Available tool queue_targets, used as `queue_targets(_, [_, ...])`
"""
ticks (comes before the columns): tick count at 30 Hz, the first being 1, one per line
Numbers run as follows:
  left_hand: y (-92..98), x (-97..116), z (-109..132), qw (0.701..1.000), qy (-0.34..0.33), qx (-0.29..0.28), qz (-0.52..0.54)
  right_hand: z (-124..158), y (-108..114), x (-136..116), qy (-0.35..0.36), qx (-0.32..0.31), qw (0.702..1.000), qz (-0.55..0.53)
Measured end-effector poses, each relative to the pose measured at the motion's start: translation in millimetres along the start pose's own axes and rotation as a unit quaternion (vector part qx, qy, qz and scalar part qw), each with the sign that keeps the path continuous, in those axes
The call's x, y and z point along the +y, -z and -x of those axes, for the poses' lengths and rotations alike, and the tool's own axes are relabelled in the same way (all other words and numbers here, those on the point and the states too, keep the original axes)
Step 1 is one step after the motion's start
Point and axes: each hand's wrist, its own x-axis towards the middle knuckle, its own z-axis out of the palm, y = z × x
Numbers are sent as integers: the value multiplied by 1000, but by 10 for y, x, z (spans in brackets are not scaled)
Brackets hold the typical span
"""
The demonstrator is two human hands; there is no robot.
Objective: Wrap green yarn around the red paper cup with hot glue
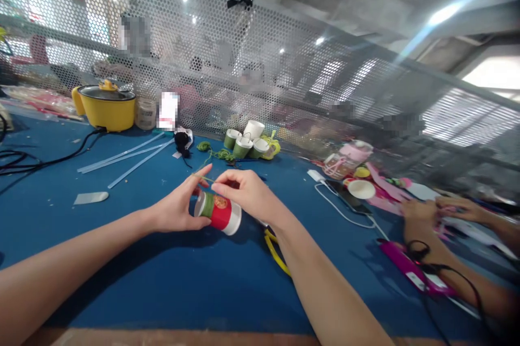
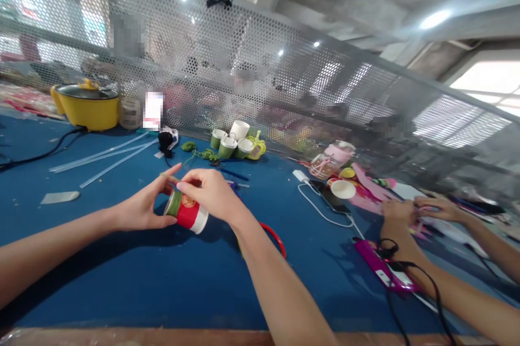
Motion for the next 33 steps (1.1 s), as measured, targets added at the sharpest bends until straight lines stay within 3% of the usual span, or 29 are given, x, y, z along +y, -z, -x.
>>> queue_targets(9, [-52, 31, 44, 999, -25, -29, -18, 41, -60, 303, -7, 59, 995, -82])
queue_targets(24, [-80, 95, 79, 992, -114, -8, -45, 89, -138, 333, -79, 8, 989, -128])
queue_targets(33, [-66, 65, 88, 982, -156, -7, -110, 111, -122, 330, -60, -25, 998, 11])
